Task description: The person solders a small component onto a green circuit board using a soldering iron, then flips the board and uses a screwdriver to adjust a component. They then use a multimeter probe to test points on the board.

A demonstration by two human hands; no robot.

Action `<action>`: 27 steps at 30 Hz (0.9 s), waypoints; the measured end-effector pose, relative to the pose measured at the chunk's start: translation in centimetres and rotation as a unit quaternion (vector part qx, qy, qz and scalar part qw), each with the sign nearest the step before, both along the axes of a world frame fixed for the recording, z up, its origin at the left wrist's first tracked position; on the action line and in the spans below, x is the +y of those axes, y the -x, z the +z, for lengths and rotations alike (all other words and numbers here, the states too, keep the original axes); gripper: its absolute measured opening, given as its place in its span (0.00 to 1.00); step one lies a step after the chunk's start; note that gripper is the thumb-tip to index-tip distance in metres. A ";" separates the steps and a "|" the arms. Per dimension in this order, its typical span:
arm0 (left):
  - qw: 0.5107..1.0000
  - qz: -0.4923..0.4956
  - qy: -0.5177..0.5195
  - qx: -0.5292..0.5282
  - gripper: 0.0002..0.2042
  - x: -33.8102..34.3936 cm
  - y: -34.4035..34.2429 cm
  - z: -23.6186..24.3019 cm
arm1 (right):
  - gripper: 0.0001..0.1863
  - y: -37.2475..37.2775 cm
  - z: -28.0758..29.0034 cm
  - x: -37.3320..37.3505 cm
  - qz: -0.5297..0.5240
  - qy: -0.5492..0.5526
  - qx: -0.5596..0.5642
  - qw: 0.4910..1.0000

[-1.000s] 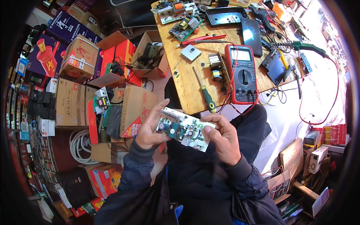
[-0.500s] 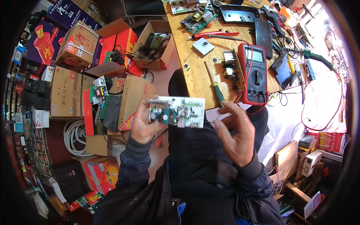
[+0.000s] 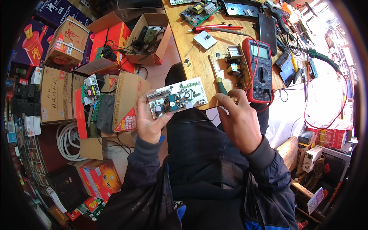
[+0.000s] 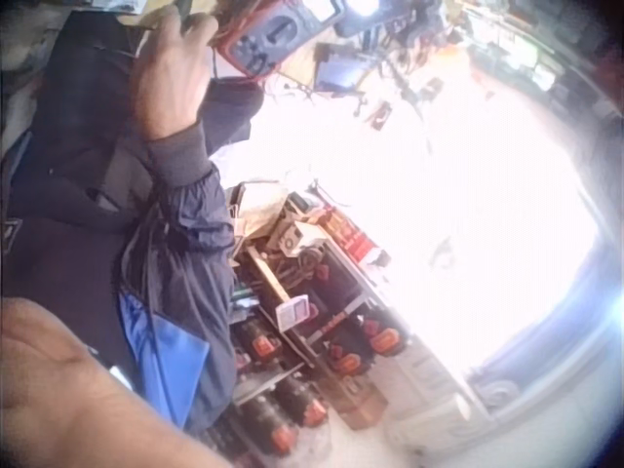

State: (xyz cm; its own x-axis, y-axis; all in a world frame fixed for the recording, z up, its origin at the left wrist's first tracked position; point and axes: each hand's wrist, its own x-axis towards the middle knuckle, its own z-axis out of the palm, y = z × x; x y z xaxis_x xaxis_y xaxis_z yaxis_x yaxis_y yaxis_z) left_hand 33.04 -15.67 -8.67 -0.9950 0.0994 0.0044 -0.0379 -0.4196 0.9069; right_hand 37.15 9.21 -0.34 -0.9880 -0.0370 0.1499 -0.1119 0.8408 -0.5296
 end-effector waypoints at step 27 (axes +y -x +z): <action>0.999 -0.050 0.015 -0.015 0.38 6.0 -0.8 -0.3 | 0.20 -5.7 1.0 3.0 -0.190 0.396 0.146 0.886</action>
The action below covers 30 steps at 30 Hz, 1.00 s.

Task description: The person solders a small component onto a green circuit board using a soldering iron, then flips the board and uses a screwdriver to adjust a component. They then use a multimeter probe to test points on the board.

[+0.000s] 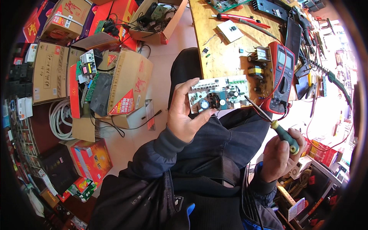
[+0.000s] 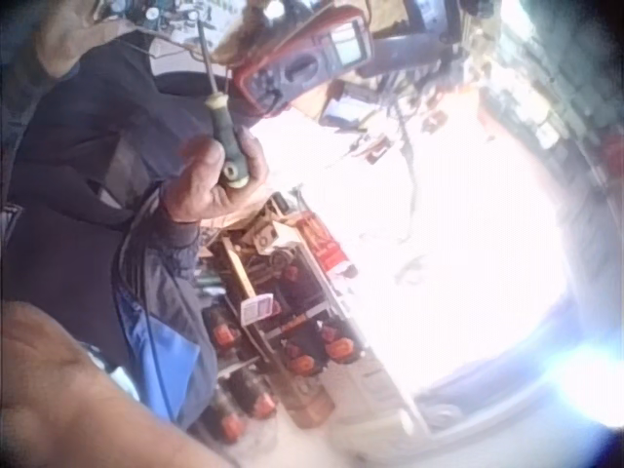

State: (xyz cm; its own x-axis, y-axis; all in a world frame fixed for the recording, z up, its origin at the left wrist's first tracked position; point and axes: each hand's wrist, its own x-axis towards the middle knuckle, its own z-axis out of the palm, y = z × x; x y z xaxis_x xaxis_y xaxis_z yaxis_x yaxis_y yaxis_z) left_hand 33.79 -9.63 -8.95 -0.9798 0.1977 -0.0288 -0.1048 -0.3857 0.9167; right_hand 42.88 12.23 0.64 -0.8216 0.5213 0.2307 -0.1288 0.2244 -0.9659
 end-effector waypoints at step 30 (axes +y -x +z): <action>0.980 0.020 0.139 0.140 0.34 -4.1 4.6 1.8 | 0.21 5.5 2.2 -0.1 0.006 -0.054 -0.021 0.998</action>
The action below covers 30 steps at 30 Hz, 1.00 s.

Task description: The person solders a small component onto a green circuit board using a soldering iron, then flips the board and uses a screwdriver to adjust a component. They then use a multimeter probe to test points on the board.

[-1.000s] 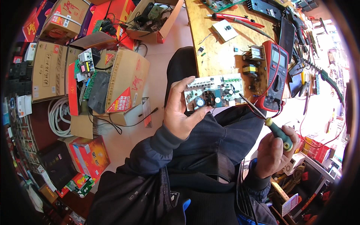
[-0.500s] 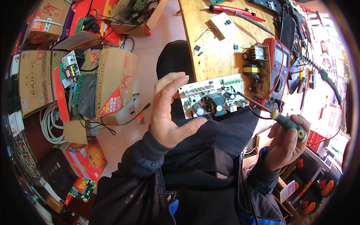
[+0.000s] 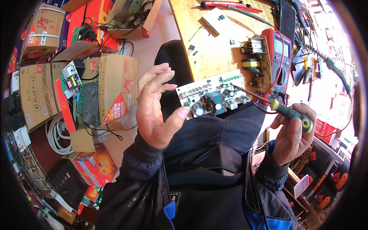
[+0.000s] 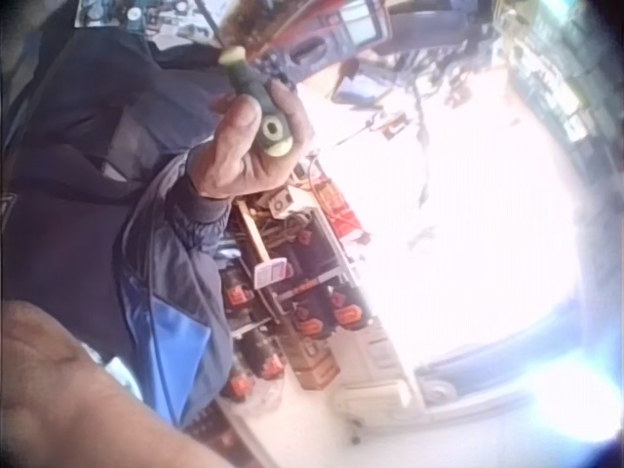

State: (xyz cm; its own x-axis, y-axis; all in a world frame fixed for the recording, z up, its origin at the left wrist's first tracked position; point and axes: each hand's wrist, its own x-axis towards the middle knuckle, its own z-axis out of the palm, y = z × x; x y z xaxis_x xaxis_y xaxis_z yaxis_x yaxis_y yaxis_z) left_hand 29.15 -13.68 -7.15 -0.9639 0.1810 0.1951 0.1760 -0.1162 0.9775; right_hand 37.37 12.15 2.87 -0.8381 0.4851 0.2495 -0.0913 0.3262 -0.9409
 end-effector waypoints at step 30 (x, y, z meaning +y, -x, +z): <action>0.984 0.026 0.121 0.129 0.23 3.2 -0.3 10.2 | 0.15 -8.2 -1.6 6.9 0.002 0.366 0.052 0.929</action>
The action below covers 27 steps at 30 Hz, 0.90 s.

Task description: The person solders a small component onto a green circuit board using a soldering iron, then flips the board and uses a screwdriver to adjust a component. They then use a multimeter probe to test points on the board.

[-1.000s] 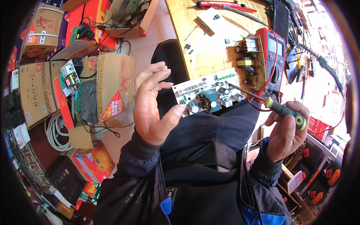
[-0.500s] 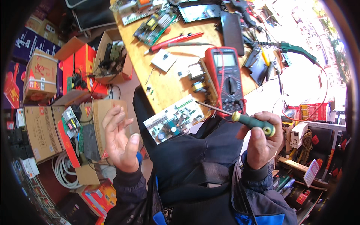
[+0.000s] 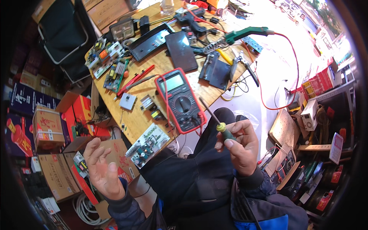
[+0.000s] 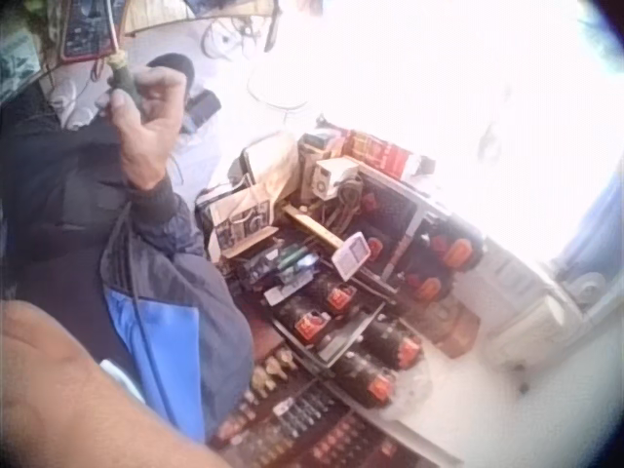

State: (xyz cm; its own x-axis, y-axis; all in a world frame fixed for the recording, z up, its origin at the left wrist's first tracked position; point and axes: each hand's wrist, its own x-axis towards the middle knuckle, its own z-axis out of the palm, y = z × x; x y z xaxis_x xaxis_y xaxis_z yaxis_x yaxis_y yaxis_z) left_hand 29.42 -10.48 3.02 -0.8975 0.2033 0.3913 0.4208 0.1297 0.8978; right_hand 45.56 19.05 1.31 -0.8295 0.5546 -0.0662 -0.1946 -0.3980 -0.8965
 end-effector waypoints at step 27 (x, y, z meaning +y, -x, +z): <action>0.987 -0.094 0.095 0.085 0.18 6.1 2.8 6.7 | 0.17 -2.4 -2.9 4.8 -0.069 0.040 -0.018 0.997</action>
